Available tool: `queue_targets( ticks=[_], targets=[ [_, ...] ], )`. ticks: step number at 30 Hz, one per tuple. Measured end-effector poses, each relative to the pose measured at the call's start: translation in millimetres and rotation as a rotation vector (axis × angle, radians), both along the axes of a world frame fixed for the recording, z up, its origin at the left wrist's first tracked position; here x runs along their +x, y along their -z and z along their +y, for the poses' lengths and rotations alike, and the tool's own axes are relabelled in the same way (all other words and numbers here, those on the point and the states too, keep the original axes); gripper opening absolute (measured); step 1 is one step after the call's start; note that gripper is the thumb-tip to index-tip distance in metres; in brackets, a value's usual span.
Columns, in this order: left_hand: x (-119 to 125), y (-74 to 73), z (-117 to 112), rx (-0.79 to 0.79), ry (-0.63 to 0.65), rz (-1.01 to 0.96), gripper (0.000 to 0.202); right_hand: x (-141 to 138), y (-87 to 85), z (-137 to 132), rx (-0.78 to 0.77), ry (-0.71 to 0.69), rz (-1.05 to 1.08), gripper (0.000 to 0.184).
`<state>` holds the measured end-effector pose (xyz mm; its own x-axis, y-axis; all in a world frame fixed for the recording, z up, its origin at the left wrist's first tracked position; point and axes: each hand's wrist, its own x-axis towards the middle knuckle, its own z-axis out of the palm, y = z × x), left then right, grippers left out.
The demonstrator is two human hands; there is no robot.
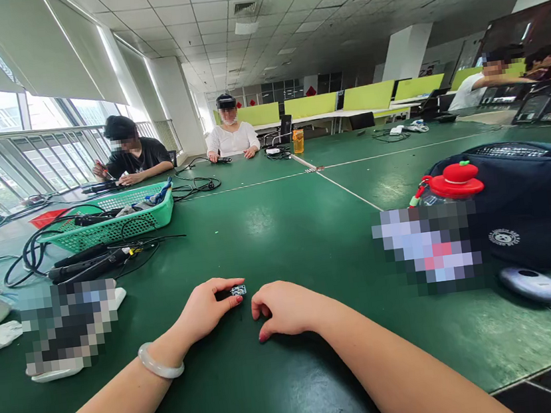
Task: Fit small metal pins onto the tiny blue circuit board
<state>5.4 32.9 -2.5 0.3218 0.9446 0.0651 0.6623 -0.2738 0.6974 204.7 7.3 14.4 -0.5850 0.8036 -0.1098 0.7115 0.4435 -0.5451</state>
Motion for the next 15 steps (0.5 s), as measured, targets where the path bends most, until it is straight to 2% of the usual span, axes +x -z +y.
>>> queue_targets(
  ticks=[4,12,15],
  targets=[
    [0.0,0.3,0.0,0.003,0.002,-0.002,0.036,-0.1,3.0,0.2,-0.035,0.018,0.035,0.007],
    [0.0,0.8,0.1,0.002,0.008,0.002,0.035,-1.9,7.2,1.4,0.074,-0.005,0.039,0.012],
    [-0.1,0.5,-0.1,0.005,0.006,0.004,0.035,-1.7,7.2,2.6,0.113,0.051,0.081,0.012]
  ],
)
